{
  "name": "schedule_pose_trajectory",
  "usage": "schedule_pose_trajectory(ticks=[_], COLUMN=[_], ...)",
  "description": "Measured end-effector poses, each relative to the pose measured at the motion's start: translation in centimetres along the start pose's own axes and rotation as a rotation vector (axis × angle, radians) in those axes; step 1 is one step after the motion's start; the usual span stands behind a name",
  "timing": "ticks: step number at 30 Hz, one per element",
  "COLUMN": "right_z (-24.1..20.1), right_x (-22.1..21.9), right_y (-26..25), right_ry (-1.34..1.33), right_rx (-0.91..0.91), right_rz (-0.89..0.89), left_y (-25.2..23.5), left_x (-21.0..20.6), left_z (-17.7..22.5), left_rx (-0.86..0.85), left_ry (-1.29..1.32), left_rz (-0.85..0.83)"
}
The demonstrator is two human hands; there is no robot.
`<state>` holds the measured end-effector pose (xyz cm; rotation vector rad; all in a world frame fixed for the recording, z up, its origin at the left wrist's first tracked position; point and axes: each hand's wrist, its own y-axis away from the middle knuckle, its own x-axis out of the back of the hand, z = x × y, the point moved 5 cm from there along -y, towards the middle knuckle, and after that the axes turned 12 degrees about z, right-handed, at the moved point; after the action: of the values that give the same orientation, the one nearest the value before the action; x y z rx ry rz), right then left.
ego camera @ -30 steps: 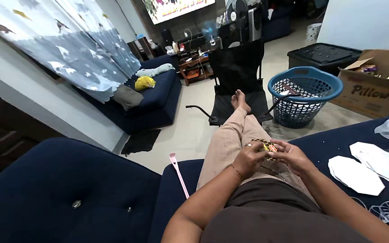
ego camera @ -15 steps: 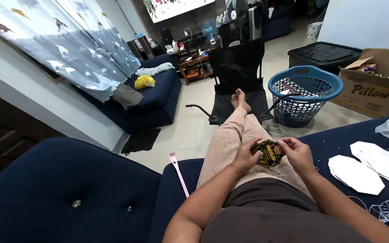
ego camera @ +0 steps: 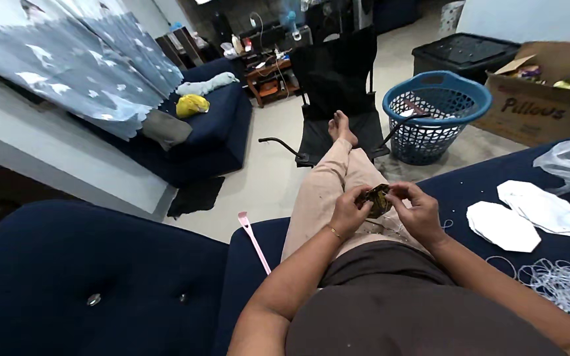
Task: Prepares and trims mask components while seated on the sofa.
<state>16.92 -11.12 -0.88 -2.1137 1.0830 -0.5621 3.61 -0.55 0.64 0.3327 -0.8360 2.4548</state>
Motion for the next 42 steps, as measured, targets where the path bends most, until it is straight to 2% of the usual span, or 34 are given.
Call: schedule_pose_trajectory(ticks=[10, 21, 31, 33, 38, 42], right_z=[-0.2, 0.0, 1.0, 1.2, 1.6, 1.3], right_x=[-0.6, -0.9, -1.2, -1.2, -1.3, -1.3], right_y=[0.1, -0.1, -0.3, -0.2, 0.2, 0.5], right_ry=[-0.042, 0.038, 0.136, 0.139, 0.136, 0.128], right_rx=[0.012, 0.027, 0.144, 0.145, 0.154, 0.197], right_rz=[-0.001, 0.002, -0.026, -0.028, -0.060, -0.072], left_y=[0.0, 0.0, -0.2, -0.2, -0.5, -0.2], left_x=[-0.1, -0.3, -0.6, -0.7, -0.7, -0.8], left_z=[-0.1, 0.2, -0.1, -0.6, -1.6, -1.8], left_rx=[-0.061, -0.120, -0.188, -0.135, 0.155, 0.145], left_ry=[-0.029, -0.041, -0.098, -0.034, 0.217, 0.228], left_rz=[-0.012, -0.016, -0.093, -0.124, -0.170, -0.172])
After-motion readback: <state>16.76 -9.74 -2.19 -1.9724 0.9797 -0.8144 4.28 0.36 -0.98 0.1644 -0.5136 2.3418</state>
